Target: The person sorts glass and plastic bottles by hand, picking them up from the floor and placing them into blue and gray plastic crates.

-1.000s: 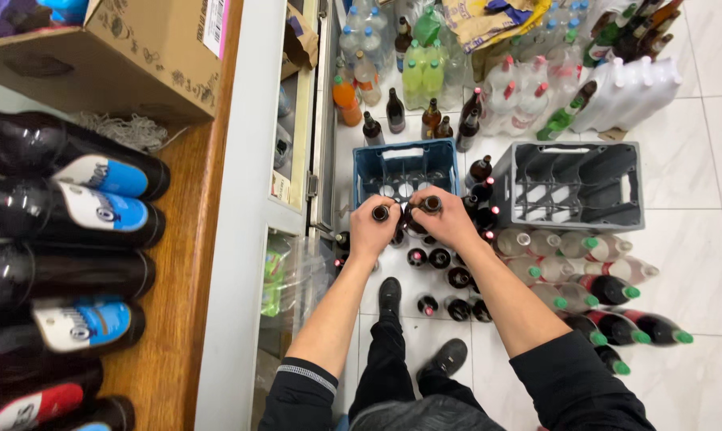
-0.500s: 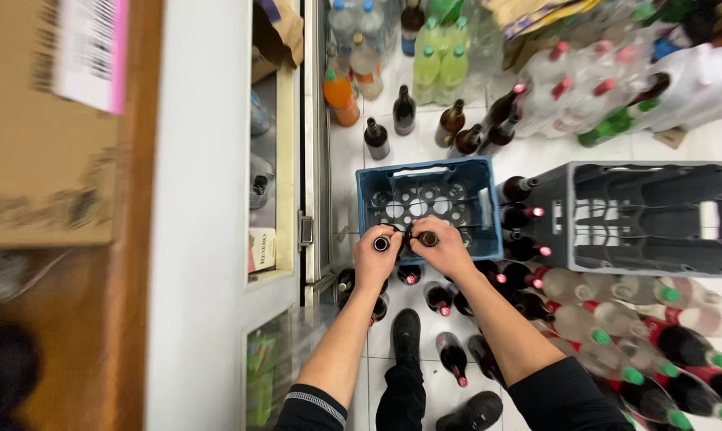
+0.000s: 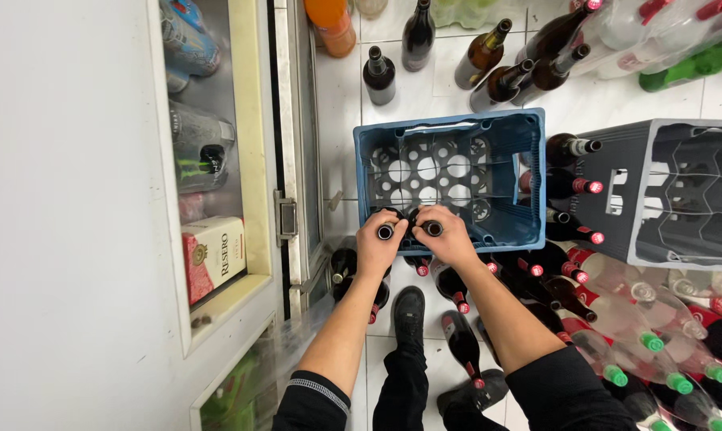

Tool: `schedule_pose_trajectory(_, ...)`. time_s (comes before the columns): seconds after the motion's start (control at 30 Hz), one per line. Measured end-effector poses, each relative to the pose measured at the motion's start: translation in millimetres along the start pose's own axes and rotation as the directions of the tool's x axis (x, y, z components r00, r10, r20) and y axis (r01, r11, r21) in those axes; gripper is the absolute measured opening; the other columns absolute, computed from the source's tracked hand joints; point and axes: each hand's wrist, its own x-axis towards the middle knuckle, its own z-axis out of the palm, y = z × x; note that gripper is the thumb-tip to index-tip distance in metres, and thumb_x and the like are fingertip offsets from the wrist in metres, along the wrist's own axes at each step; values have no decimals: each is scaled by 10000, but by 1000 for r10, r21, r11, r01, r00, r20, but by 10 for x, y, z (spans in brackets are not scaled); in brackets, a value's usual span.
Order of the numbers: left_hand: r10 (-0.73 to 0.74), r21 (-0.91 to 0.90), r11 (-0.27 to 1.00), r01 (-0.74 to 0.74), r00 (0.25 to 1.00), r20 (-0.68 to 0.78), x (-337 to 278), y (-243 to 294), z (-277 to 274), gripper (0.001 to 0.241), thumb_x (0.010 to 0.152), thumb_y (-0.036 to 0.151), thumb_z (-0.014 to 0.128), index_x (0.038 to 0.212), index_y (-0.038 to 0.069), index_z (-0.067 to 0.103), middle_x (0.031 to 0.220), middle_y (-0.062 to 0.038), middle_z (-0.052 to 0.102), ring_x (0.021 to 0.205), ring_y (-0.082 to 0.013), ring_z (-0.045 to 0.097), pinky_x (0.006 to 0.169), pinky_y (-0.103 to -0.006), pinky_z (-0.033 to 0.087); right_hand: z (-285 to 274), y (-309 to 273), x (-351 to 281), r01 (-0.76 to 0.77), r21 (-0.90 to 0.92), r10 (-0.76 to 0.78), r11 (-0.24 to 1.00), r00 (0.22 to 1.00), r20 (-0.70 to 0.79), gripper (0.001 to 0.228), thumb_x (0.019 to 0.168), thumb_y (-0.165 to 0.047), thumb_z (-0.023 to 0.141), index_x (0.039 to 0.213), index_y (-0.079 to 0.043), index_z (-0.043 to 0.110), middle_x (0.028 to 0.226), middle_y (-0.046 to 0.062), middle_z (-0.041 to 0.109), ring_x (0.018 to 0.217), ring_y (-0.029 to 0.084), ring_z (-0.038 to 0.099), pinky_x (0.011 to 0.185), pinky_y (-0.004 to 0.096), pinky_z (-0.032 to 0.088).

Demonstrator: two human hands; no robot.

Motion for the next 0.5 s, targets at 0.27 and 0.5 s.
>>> schedule_pose_trajectory(0.27,-205,78,977,196,970,131,200,-656,223,274,968,317,895,1121,112,797,1471,-217,694,1519,-524,456,1230,-690,414,137,484,49,-166,-225,193,960,976,103,259,837,-285,931,1091,-269,880,1306,41,817,1281,343,693,1181,493,482)
schedule_pose_trajectory(0.5,-315,140,945,295,937,154,376,-1664,530,414,867,449,964,1178,233,795,1492,-100,654,1524,-402,509,1272,-575,424,93,629,223,-182,-232,226,955,958,177,418,800,-279,962,1202,-224,857,1076,134,649,1138,426,708,1008,532,566)
